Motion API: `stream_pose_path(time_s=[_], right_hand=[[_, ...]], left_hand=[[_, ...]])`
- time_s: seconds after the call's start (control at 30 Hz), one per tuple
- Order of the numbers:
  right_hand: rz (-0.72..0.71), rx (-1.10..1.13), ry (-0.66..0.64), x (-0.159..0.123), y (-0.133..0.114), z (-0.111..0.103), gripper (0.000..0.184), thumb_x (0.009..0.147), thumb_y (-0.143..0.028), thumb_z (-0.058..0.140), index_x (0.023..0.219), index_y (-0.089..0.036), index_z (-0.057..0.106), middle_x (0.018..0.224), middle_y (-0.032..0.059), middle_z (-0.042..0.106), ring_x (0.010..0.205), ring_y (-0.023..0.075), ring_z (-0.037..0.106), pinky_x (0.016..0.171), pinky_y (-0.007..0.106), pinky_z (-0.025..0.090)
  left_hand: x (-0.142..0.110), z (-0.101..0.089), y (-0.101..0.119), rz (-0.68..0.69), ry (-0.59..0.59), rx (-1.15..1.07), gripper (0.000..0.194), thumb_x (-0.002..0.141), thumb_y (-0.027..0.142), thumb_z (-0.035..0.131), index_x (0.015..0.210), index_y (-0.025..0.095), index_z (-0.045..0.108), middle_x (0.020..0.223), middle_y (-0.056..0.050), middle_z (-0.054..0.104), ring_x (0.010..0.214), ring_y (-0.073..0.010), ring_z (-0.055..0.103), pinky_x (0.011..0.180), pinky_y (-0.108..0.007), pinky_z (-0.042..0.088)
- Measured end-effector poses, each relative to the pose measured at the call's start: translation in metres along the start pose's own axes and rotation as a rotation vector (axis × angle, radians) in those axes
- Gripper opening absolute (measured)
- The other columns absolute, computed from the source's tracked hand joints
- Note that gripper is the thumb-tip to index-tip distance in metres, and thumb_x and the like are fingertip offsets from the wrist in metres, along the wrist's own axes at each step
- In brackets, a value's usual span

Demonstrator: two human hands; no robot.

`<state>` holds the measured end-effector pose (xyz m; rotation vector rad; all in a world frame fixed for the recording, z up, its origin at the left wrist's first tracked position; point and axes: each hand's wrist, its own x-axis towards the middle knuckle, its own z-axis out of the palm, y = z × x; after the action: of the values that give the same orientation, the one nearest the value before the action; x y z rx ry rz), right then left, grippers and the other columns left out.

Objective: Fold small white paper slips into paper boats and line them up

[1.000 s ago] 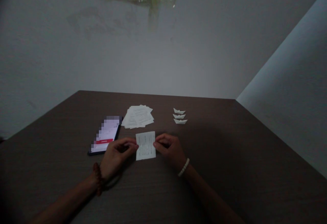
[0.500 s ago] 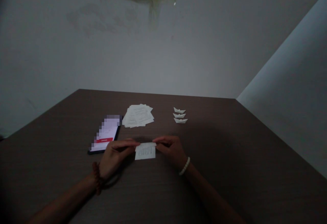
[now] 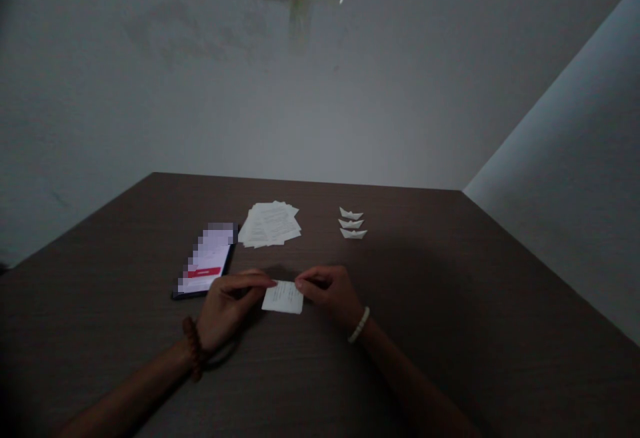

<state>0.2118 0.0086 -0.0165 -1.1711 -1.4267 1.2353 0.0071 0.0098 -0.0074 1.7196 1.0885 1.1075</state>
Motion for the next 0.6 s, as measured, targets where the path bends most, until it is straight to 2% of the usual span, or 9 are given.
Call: stream_pose_path(time_s=[0.07,0.13,0.27,0.37,0.47,0.6], right_hand=[[0.008,0.008,-0.001,0.000,0.001,0.001,0.016,0.069,-0.032,0.070,0.074,-0.016,0.072,0.071,0.0039,0.072,0.064,0.0163,0.065,0.059,0.026,0.049],[0.013,0.012,0.025,0.000,0.001,0.002,0.017,0.069,-0.031,0.071,0.075,-0.016,0.071,0.072,0.0046,0.072,0.065,0.0173,0.066,0.059,0.027,0.050],[0.019,-0.015,0.093,0.000,0.000,0.004,0.017,0.069,-0.031,0.070,0.075,-0.016,0.071,0.071,0.0043,0.072,0.064,0.0179,0.066,0.059,0.028,0.050],[0.018,-0.016,0.120,0.000,-0.001,0.007,0.016,0.069,-0.031,0.069,0.074,-0.016,0.071,0.070,0.0037,0.072,0.065,0.0177,0.065,0.060,0.027,0.049],[0.025,-0.001,0.117,-0.001,-0.001,0.010,0.016,0.070,-0.031,0.069,0.074,-0.016,0.071,0.072,0.0038,0.072,0.067,0.0170,0.065,0.062,0.026,0.049],[0.049,-0.007,0.115,-0.001,0.001,0.012,0.018,0.070,-0.032,0.068,0.075,-0.014,0.071,0.071,0.0036,0.071,0.066,0.0165,0.064,0.061,0.025,0.048]], left_hand=[[0.000,0.000,0.000,0.027,0.001,0.030,0.021,0.082,0.020,0.053,0.077,0.020,0.073,0.079,-0.004,0.068,0.072,-0.0162,0.062,0.063,-0.027,0.047],[-0.001,-0.001,0.002,0.092,0.006,0.096,0.022,0.085,0.021,0.051,0.082,0.020,0.073,0.090,-0.005,0.068,0.082,-0.0185,0.062,0.069,-0.030,0.049],[-0.007,-0.002,0.007,0.349,0.049,0.349,0.020,0.085,0.020,0.054,0.097,0.022,0.069,0.109,-0.008,0.062,0.098,-0.0226,0.056,0.081,-0.038,0.047],[-0.011,-0.003,0.005,0.569,0.005,0.527,0.025,0.081,0.022,0.063,0.106,0.022,0.065,0.109,-0.008,0.062,0.095,-0.0229,0.055,0.080,-0.039,0.045],[-0.012,-0.003,0.000,0.698,-0.029,0.713,0.024,0.083,0.020,0.062,0.106,0.025,0.064,0.107,-0.006,0.064,0.090,-0.0215,0.055,0.074,-0.037,0.042],[-0.011,-0.003,-0.003,0.824,-0.013,0.749,0.020,0.083,0.014,0.061,0.101,0.021,0.063,0.097,-0.006,0.067,0.083,-0.0197,0.055,0.068,-0.034,0.041]])
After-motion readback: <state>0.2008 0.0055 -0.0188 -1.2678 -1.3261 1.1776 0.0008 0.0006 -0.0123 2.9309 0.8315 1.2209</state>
